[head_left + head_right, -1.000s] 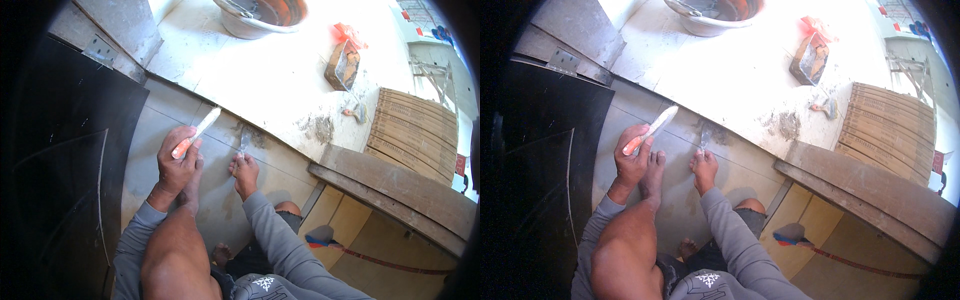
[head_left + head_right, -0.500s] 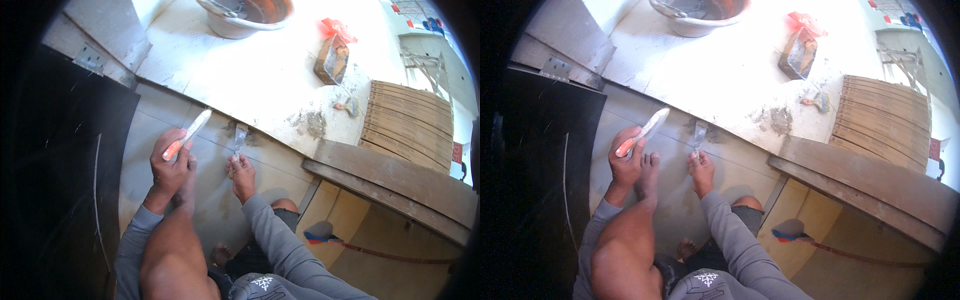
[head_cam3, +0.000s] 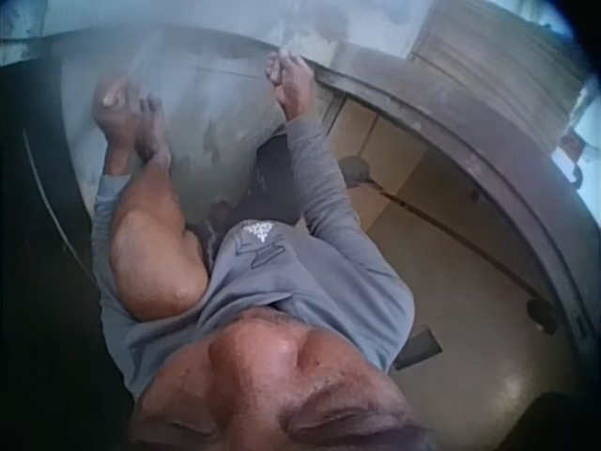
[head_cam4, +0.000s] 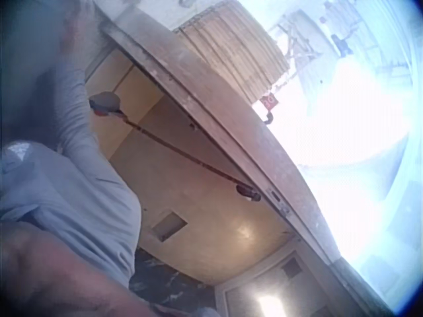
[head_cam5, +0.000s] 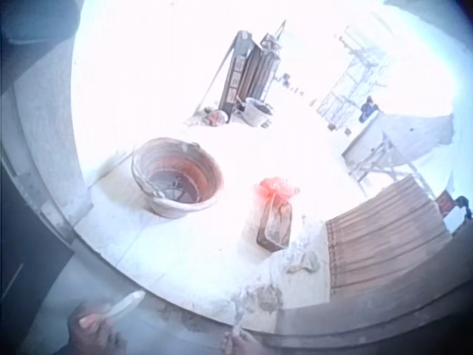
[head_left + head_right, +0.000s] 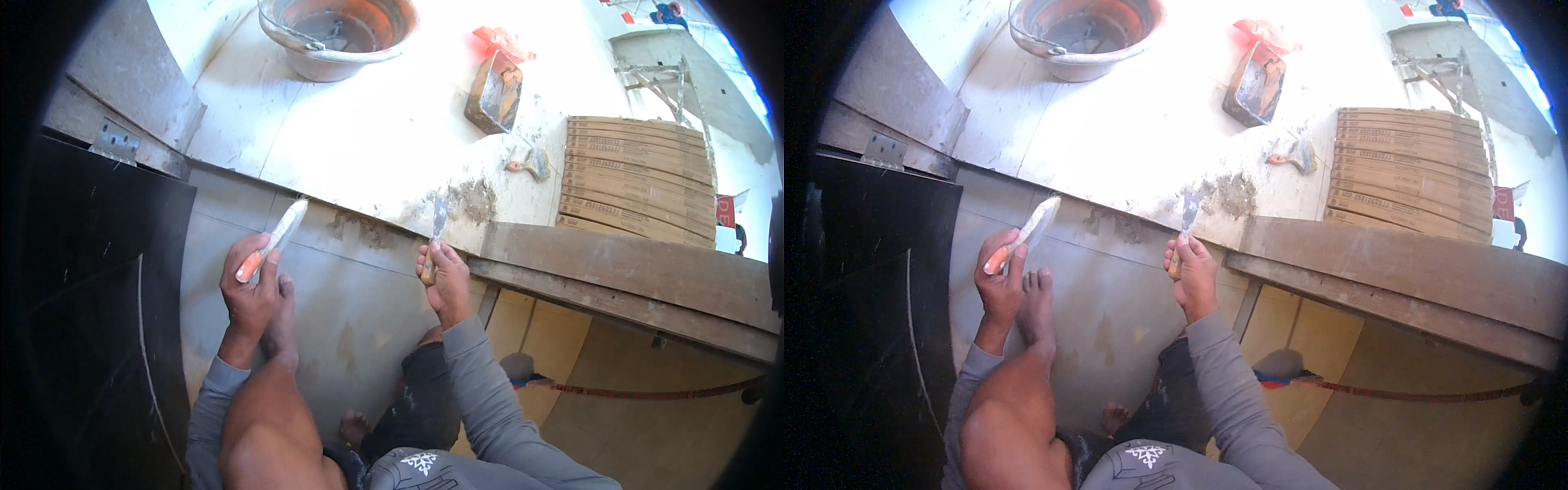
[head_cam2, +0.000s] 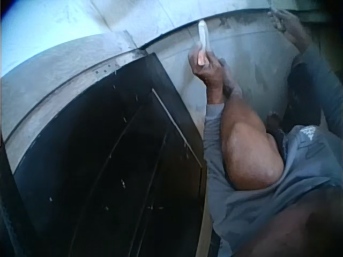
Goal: The person applies a substance to the gaps between tiles using a small putty knife and then wipes the area with a white brush.
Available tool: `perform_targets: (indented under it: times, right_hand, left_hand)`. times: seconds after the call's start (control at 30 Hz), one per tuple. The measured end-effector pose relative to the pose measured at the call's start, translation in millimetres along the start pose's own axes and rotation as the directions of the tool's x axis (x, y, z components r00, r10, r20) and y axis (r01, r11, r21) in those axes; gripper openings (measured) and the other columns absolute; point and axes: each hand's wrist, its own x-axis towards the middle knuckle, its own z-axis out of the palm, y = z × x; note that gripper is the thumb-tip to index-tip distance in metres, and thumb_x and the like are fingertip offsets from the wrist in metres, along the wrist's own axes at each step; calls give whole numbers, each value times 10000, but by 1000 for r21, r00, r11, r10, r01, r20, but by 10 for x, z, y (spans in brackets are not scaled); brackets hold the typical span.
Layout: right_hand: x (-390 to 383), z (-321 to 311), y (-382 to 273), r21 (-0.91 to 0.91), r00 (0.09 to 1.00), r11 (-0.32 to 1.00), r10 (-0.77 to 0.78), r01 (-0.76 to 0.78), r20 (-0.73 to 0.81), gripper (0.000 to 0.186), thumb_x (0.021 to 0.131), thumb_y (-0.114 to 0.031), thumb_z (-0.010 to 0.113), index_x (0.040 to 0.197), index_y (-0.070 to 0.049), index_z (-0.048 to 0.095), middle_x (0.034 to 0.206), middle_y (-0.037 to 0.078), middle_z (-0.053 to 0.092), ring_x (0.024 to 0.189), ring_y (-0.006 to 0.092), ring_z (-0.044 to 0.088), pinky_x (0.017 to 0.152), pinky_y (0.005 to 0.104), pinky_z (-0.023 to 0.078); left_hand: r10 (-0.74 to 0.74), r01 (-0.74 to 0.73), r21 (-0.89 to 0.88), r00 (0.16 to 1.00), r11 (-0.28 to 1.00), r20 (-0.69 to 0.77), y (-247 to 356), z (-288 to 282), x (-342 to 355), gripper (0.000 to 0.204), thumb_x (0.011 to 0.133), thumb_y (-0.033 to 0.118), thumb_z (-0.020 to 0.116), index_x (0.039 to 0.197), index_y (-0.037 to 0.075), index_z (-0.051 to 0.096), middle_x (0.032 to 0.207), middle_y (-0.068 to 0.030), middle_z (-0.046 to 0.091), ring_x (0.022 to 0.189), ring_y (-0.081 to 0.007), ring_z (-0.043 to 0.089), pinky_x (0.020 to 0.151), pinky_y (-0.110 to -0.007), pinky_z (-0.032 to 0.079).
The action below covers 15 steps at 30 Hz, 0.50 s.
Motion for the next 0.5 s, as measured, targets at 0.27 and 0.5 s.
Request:
perform_targets:
  times: [0.27,0.5]
  right_hand:
    - [-545,-205,895,-236,973,945,231,-226,-4,191,976,-140,593,1067,27,587,882,75,615,708,137,590,601,271,511]
    - [-354,-94,1223,-237,970,941,244,-241,-19,310,953,-165,638,1180,41,592,880,49,616,690,114,574,564,247,475]
  left_hand:
    - [-10,10,-16,1000,1000,4,51,29,45,197,850,-28,682,1039,4,638,1037,-135,664,960,-283,648,853,-368,521]
    - [-5,4,30,998,1000,59,32,-45,14,219,884,-23,658,1100,-12,623,1105,-130,645,1040,-235,621,912,-340,496]
